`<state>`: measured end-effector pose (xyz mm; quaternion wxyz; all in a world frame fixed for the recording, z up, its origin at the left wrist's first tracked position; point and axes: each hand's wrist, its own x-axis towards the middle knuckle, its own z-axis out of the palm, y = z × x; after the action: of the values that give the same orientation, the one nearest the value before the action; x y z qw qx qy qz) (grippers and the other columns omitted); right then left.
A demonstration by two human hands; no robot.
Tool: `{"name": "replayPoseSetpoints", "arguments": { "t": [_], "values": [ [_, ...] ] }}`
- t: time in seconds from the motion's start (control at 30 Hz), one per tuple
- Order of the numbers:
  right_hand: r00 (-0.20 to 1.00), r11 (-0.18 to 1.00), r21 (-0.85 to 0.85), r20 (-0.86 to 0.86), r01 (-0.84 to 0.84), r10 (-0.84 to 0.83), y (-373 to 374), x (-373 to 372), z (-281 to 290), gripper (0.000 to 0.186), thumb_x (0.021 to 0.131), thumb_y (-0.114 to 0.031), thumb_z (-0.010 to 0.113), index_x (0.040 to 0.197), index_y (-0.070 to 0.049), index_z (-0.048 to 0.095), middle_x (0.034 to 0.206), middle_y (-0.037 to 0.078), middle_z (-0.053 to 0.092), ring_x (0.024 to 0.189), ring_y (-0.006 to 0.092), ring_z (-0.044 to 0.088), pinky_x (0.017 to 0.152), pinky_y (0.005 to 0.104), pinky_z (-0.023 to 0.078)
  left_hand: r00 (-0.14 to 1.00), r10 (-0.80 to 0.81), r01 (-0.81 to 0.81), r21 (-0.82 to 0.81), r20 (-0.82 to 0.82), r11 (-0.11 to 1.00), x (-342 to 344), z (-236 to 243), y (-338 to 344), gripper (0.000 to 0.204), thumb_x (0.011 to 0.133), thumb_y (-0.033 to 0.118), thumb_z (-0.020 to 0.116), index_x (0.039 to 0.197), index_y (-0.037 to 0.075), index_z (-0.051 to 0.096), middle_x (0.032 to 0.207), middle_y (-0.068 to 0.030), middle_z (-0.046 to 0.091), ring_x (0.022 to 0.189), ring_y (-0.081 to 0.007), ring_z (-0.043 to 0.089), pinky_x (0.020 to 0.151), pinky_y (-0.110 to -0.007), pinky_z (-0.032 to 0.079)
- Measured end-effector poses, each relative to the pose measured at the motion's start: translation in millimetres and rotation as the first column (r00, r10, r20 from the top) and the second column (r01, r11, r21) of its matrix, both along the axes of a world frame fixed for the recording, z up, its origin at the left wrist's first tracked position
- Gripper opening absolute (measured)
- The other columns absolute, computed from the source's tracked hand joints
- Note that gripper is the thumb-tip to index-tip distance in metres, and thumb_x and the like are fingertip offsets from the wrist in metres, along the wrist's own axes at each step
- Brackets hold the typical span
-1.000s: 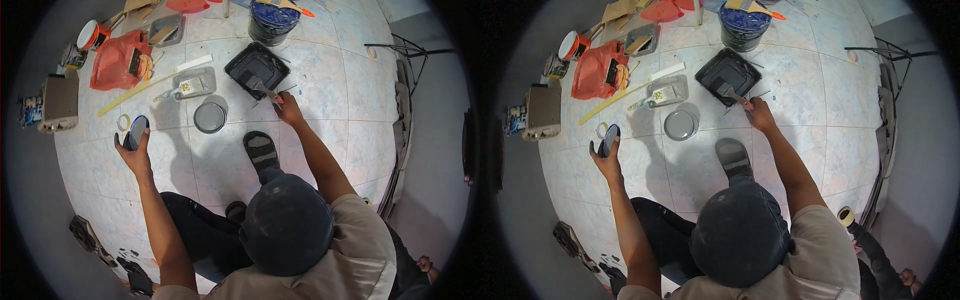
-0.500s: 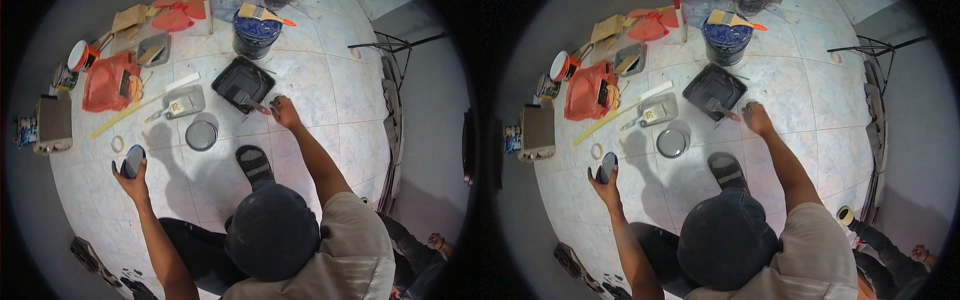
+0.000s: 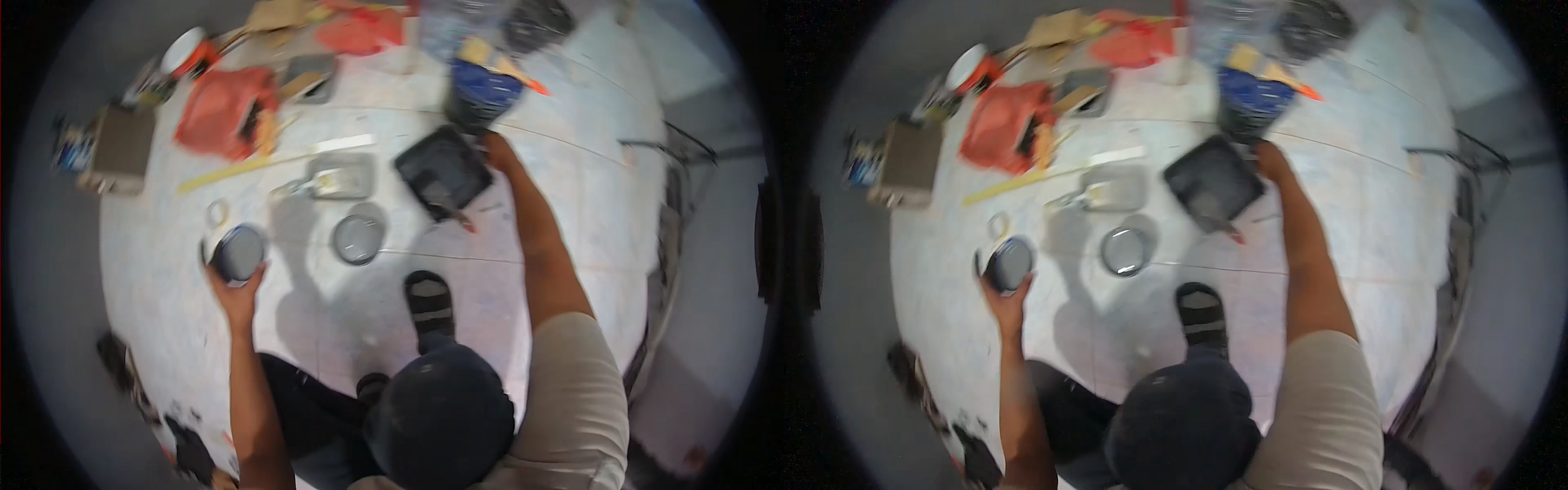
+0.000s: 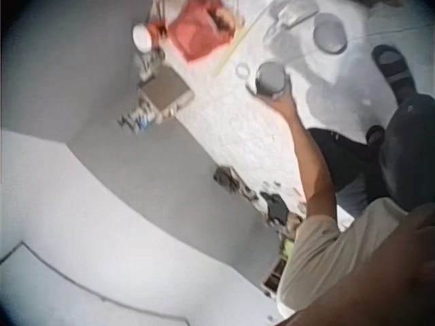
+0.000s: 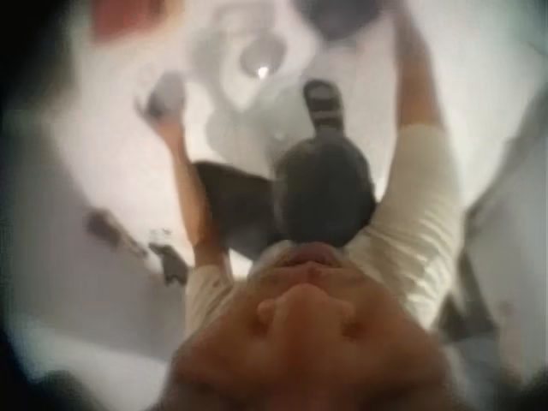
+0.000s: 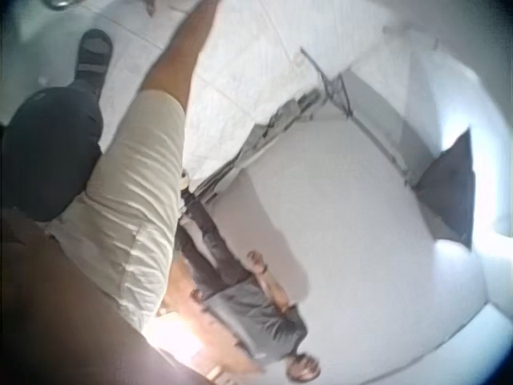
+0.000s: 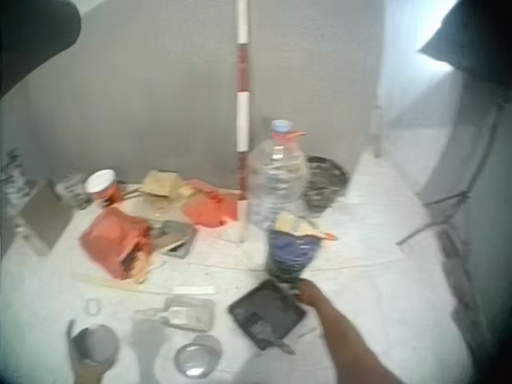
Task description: The person mixes grey paint in a round container using a brush, then transfers the paint into a black tray. They pour water from a plastic bottle into the tray and continue mixing the paint.
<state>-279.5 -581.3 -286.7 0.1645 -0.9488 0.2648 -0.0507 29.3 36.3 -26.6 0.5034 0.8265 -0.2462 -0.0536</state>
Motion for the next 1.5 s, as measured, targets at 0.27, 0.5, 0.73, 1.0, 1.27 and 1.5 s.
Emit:
{"name": "replayPoseSetpoints", "arguments": {
  "t": [0.27, 0.5, 0.73, 1.0, 1.27, 1.5],
  "values": [
    [0.953, 0.999, 0.039, -0.303, 0.003, 0.009, 29, -26, 57, 0.027, 0.076, -0.014, 0.071, 0.099, 0.000, 0.065, 0.096, 0.030, 0.071, 0.096, 0.0496, 0.069, 0.084, 0.0558, 0.056, 0.942, -0.266, 0.246, 0.119, 0.205, 0.962, -30, 55, -31, 0.140, 0.055, 0.038, 0.103, 0.163, 0.001, 0.021, 0.148, -0.0228, 0.057, 0.139, -0.0360, 0.055, 0.126, -0.050, 0.025],
    [0.954, 0.957, -0.110, -0.114, 0.267, -0.279, 47, -95, 165, 0.017, 0.082, -0.014, 0.073, 0.087, 0.002, 0.067, 0.087, 0.025, 0.072, 0.080, 0.0404, 0.069, 0.077, 0.0441, 0.056, 0.891, -0.404, 0.398, 0.073, 0.209, 0.915, -47, 59, -67, 0.140, 0.057, 0.039, 0.101, 0.164, 0.002, 0.019, 0.147, -0.0211, 0.060, 0.142, -0.0361, 0.051, 0.129, -0.050, 0.011],
    [0.715, 0.756, 0.653, 0.513, 0.033, -0.475, 236, -30, 313, 0.015, 0.096, 0.005, 0.070, 0.111, 0.007, 0.074, 0.100, 0.012, 0.076, 0.090, 0.0166, 0.071, 0.084, 0.0291, 0.056, 0.830, -0.525, 0.508, 0.132, 0.189, 0.851, -59, 54, -81, 0.147, 0.056, 0.026, 0.103, 0.165, 0.004, 0.007, 0.154, -0.0280, 0.049, 0.140, -0.0384, 0.053, 0.118, -0.049, 0.042],
    [0.678, 0.801, 0.425, 0.735, -0.423, -0.032, 314, 63, 357, 0.020, 0.086, 0.011, 0.077, 0.105, 0.007, 0.074, 0.101, 0.019, 0.077, 0.092, 0.0231, 0.076, 0.078, 0.0327, 0.059, 0.821, -0.568, 0.571, -0.060, 0.055, 0.819, -76, 56, -103, 0.141, 0.054, 0.020, 0.104, 0.163, 0.004, 0.016, 0.151, -0.0228, 0.053, 0.142, -0.0378, 0.053, 0.120, -0.046, 0.042],
    [0.689, 0.844, 0.364, 0.724, -0.393, 0.009, 323, 79, 350, 0.016, 0.083, 0.001, 0.081, 0.098, 0.003, 0.076, 0.096, 0.015, 0.078, 0.084, 0.0249, 0.078, 0.074, 0.0332, 0.060, 0.839, -0.540, 0.543, -0.041, 0.068, 0.839, -74, 56, -86, 0.142, 0.054, 0.026, 0.103, 0.164, 0.004, 0.016, 0.151, -0.0195, 0.055, 0.142, -0.0366, 0.052, 0.120, -0.045, 0.037],
    [0.716, 0.839, 0.381, 0.698, -0.389, 0.015, 337, 74, 346, 0.015, 0.083, 0.000, 0.082, 0.097, 0.003, 0.076, 0.094, 0.015, 0.079, 0.082, 0.0238, 0.078, 0.072, 0.0322, 0.060, 0.862, -0.490, 0.490, 0.035, 0.128, 0.871, -72, 63, -81, 0.142, 0.054, 0.028, 0.103, 0.165, 0.005, 0.017, 0.150, -0.0182, 0.059, 0.142, -0.0352, 0.053, 0.120, -0.043, 0.030]
  ]
}}
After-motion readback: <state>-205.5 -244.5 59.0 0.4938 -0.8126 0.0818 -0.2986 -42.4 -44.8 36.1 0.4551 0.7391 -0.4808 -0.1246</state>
